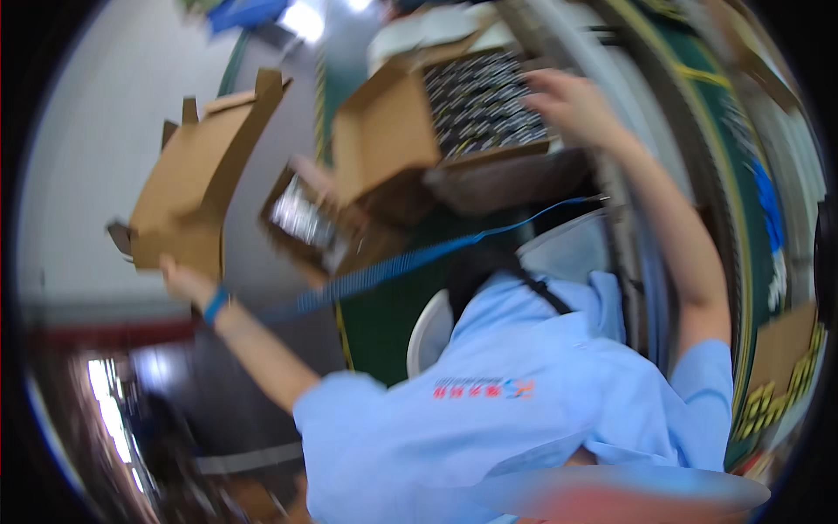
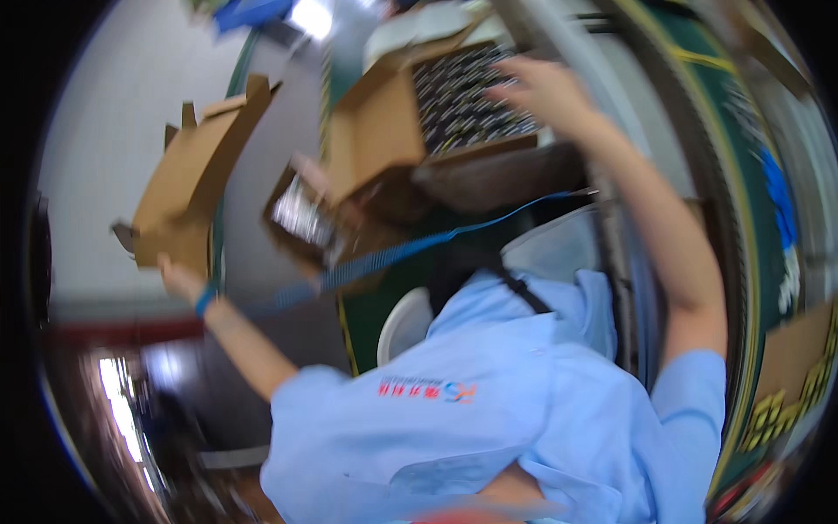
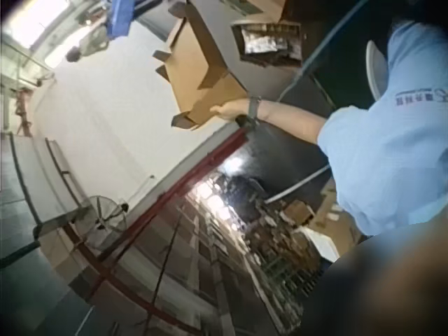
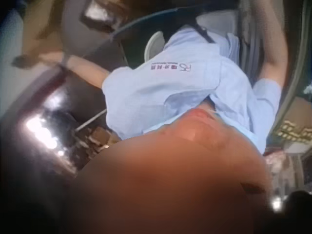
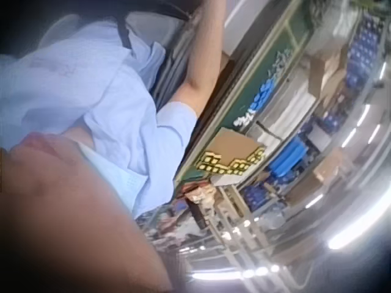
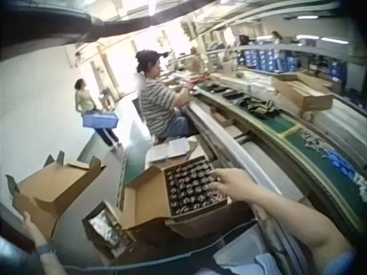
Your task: Assemble electronic components onto a PCB and package items into boxes at an industrial workstation.
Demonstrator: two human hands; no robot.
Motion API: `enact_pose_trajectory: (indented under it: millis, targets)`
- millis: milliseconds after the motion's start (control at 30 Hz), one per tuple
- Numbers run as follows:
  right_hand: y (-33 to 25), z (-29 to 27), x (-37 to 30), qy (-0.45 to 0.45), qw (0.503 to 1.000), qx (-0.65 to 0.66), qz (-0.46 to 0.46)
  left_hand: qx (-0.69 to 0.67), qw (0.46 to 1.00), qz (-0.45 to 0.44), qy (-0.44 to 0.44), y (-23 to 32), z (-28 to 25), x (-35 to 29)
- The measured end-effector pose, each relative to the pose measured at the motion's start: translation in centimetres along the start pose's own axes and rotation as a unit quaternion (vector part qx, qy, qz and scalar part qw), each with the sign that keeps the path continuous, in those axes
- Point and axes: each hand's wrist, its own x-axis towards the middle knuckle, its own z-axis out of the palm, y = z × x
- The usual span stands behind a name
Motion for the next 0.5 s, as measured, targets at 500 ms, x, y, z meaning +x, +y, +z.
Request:
enact_pose_trajectory:
  millis: [500]
  targets:
    - [5.4,1.0,-4.9,-0.154,0.986,-0.045,0.052,0.42,0.829,-0.161,0.333,-11.8,-25.6,-10.9]
